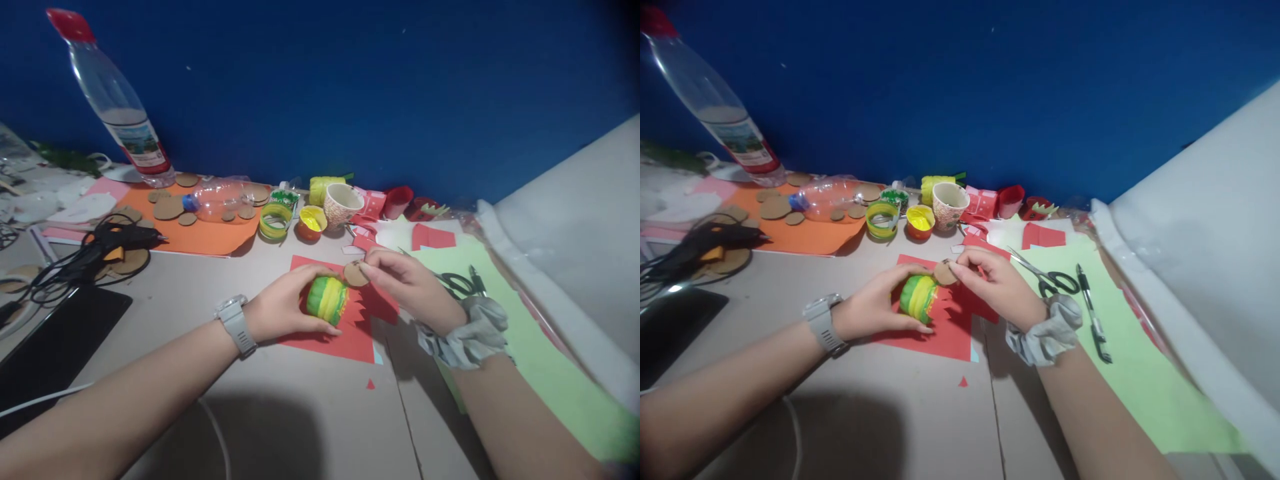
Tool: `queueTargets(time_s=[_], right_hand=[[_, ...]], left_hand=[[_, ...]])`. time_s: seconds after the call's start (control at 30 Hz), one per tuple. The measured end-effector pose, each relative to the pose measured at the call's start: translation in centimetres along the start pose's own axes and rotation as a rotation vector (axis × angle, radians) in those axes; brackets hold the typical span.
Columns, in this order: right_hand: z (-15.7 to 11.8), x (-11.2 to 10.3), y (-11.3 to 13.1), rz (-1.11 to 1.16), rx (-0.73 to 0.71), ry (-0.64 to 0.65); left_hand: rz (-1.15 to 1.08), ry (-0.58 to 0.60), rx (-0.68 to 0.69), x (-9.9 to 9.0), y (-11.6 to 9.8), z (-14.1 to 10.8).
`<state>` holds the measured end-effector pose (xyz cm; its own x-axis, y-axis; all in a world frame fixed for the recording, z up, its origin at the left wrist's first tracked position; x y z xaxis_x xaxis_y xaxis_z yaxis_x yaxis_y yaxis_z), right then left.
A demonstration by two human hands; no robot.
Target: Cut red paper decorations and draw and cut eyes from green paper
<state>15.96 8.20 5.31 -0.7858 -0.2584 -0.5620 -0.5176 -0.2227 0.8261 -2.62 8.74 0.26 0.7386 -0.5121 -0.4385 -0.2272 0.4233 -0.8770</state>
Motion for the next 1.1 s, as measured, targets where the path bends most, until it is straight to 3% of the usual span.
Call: queueTargets(time_s=[0.17,0.27,0.37,0.47,0.57,0.83,1.1], right_hand=[[0.0,-0.1,-0.7,0.042,0.023,0.062],[0.1,-0.9,-2.0,0.157,0.101,-0.15],[0.4,-1.5,-3.8,0.519,0.131,-0.425],[0.9,-1.6,-5.3,0.747,0.105,-0.594],[1.3,-1.7,-6.5,0.854,0.071,-0.695],[0.7,-1.9,-8.2,1.01,0.04,-0.925],[0.1,-1.1,-7.8,0.973,-0.007,-1.03]], left_hand=[[-0.02,-0.008,-0.002,-0.1,-0.2,0.0],[-0.039,-0.014,-0.014,-0.2,-0.4,0.0],[-0.102,-0.041,-0.026,-0.3,-0.6,0.0],[-0.423,-0.06,-0.125,-0.2,-0.4,-0.4],[-0.866,-0.033,-0.256,0.2,-0.1,-1.0],[-1.308,0.007,-0.349,0.3,-0.2,-1.0],[-1.361,-0.028,-0.424,0.5,0.4,-0.6]])
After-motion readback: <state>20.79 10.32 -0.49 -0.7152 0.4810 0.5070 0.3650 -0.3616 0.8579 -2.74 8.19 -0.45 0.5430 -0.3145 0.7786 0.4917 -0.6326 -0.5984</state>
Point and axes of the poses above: each hand's wrist, its own z-axis towards the middle knuckle, its own x-axis out of the palm, y = z × x, the point moved 3 cm from there along z, towards the middle knuckle, and after that the axes turned 4 degrees about z, right-handed, at the moved point
